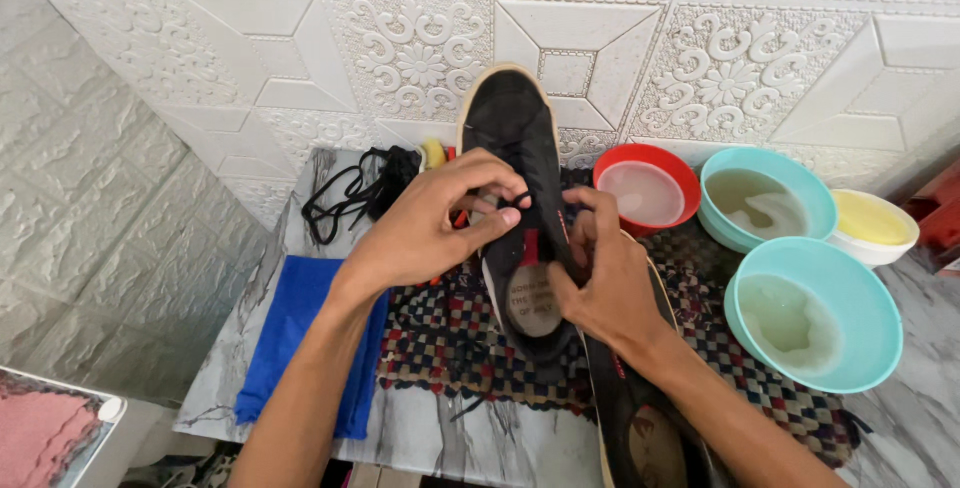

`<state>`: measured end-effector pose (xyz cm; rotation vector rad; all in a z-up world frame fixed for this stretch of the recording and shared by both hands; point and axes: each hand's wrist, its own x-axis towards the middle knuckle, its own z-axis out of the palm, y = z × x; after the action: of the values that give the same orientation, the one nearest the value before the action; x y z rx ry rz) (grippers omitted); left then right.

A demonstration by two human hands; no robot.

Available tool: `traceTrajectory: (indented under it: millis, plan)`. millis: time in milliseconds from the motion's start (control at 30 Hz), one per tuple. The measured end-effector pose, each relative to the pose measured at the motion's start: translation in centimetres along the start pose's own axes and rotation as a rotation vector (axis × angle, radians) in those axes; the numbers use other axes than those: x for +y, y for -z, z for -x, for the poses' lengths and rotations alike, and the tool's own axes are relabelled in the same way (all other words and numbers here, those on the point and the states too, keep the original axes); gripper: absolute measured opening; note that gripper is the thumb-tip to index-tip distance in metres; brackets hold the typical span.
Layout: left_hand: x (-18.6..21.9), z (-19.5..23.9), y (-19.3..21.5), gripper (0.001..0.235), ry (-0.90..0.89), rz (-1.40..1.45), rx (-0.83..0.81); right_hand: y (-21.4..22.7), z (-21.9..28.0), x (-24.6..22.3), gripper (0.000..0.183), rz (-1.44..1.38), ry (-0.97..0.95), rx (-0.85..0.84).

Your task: The person unties the laces on a pair of black sneakers. They pull the laces out of the eyelets and set them aside on the table.

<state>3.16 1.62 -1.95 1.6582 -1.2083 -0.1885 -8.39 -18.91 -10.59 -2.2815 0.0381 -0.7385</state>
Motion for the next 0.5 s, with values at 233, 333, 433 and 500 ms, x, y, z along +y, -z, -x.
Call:
traceTrajectory:
  millis: [233, 333, 433, 500]
  plan:
    - [0.0, -0.1, -1.4, 0.015, 0.01, -0.077, 0.036, 0.0, -0.1, -1.2, 0.077, 0.138, -0.208, -0.2]
    - [-0.6, -0.2, -1.2, 0.019, 0.025, -0.137, 0.062, -0.6, 0.2, 1.2, 0.054, 0.295, -0.179, -0.29]
    - [-0.3, -0.2, -0.4, 0.031, 0.079, -0.131, 0.057, -0.6, 0.0, 1.9, 0.038, 0.239, -0.192, -0.246]
    - [1.1, -0.4, 0.6, 0.031, 0.121, -0.242, 0.088, -0.5, 0.3, 2.0, 0.043, 0.145, -0.085, -0.139]
